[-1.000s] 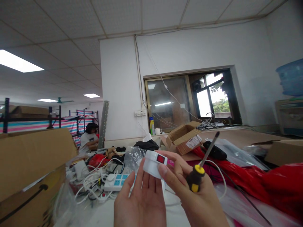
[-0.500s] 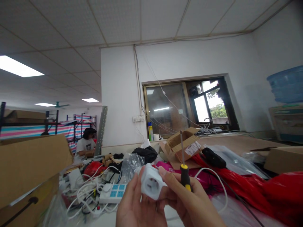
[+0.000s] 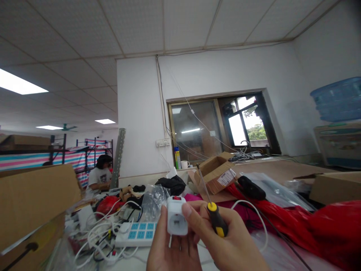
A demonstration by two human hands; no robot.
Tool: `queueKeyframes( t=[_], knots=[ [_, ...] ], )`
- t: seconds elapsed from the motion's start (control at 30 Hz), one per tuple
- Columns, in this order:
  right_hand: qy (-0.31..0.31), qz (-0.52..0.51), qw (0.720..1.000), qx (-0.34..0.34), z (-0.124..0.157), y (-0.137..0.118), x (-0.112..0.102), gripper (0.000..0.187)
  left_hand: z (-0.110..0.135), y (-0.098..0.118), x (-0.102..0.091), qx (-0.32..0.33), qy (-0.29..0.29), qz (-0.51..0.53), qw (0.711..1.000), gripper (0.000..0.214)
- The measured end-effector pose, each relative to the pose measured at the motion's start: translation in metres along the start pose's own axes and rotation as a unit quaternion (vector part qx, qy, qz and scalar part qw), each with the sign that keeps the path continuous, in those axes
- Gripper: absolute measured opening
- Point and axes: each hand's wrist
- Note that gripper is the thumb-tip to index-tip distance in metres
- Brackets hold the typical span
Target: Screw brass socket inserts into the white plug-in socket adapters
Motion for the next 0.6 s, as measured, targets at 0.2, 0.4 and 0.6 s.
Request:
queueKeyframes(
  t=[0.2, 0.4, 0.6],
  knots=[
    [-0.007, 0.021, 0.999, -0.03, 0.003, -0.005, 0.003, 0.049, 0.0, 0.007, -0.001, -0.001, 0.002, 0.0, 1.0, 0.025],
    [0.021, -0.019, 1.0, -0.01, 0.002, 0.011, 0.005, 0.054, -0.003, 0.015, -0.006, 0.025, -0.017, -0.037, 0.999, 0.039],
    [0.013, -0.016, 1.0, -0.006, -0.001, 0.011, 0.002, 0.056, -0.007, 0.006, 0.0, 0.021, 0.008, -0.036, 0.999, 0.044]
  ],
)
Point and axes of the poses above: each hand's wrist, its own z-axis away from the middle knuckle, its own x-axis out of the palm, y = z × x, and after that the axes turned 14 degrees about -x, right-handed
